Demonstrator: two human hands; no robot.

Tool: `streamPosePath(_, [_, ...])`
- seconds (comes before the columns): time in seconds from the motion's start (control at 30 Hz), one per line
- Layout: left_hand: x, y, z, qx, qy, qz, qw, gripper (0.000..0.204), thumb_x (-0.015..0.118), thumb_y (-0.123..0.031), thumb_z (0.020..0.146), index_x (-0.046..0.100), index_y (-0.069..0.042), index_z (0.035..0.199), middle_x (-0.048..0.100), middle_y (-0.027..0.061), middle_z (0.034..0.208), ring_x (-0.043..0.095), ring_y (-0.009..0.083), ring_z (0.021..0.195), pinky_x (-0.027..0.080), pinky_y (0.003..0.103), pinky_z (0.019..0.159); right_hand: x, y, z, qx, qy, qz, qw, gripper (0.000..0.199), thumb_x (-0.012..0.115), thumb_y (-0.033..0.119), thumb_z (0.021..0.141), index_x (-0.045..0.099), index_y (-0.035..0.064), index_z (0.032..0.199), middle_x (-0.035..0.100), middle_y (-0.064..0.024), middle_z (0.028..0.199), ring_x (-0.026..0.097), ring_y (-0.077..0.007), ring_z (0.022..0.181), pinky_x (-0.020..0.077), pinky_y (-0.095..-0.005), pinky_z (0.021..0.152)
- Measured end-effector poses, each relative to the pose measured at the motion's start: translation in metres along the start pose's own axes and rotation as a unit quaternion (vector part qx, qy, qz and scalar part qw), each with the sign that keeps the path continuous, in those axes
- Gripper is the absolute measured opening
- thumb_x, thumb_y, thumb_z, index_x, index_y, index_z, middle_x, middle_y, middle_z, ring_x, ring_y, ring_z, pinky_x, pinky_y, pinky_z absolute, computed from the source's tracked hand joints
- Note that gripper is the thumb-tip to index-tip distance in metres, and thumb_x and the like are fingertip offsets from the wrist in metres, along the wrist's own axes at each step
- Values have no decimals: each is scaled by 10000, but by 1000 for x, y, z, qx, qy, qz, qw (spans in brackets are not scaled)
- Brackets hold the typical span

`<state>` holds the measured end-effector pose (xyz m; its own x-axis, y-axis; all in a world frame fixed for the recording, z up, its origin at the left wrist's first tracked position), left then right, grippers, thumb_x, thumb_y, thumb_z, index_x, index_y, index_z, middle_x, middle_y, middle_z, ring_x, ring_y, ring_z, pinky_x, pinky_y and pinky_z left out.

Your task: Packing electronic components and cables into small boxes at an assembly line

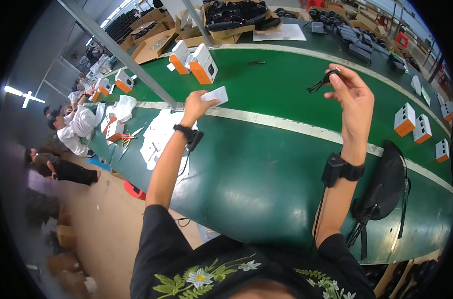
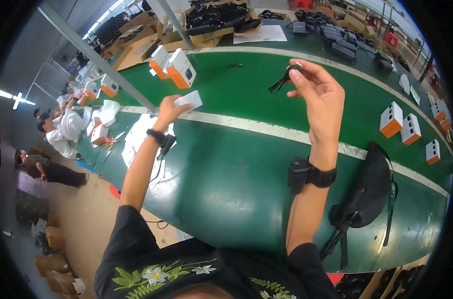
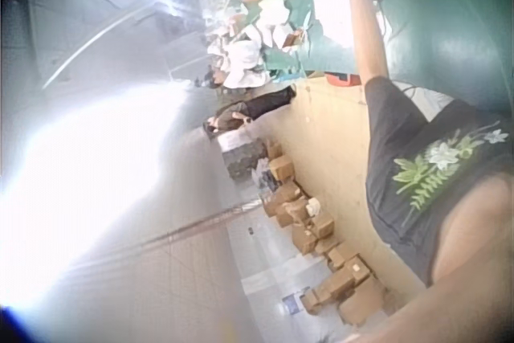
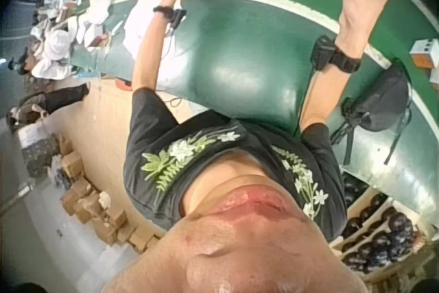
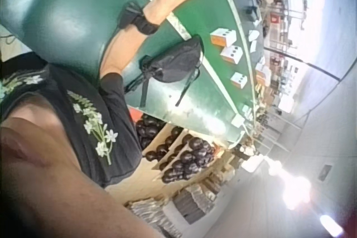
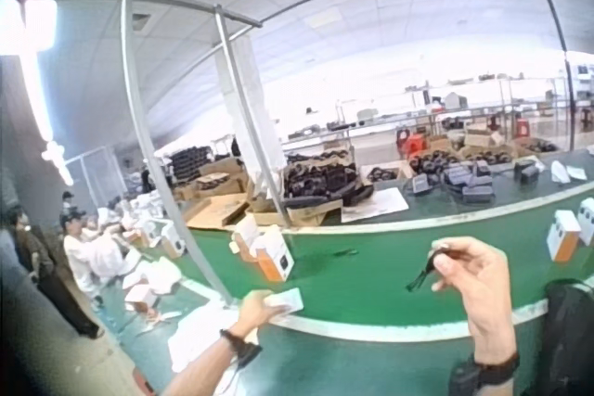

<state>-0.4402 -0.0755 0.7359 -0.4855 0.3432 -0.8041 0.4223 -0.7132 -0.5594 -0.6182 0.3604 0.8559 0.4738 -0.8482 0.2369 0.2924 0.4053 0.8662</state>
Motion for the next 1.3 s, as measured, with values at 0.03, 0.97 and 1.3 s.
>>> streamPosePath(0.03, [-17,1,-16,-25,42,-38,998,580,990,-411,727,822,11,1087,821,207,974,798,357,902,613,416,839,-2,2,-9,1,-1,17,1000,319,824,156,998,777,-9,1267,796,-99,1138,749,-149,984,600,-284,756])
streamPosePath(0.97, [-8,-88,-196,48,-190,-166,966,942,971,-91,719,444,-35,1497,792,193,1056,786,291,1054,613,435,1040,-28,54,-32,-25,37,69,997,374,726,165,1078,651,20,1415,736,-143,1325,749,-177,1082,608,-254,769])
streamPosePath(1.3, [16,-133,-334,-68,-256,-113,957,1347,1094,-355,590,343,-45,1664,584,176,1538,682,351,1261,660,441,907,76,56,-74,43,156,57,985,289,781,87,1024,726,-22,1287,765,-151,1264,777,-174,1012,605,-215,750])
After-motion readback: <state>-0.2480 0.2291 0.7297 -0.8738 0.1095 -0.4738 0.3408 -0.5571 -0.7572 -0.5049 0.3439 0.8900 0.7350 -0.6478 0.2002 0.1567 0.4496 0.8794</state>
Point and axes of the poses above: each hand's wrist, its own z-axis towards the middle knuckle, its own x-axis out of the palm, y = z × x, the point moved 5 cm from there along z, towards the middle knuckle
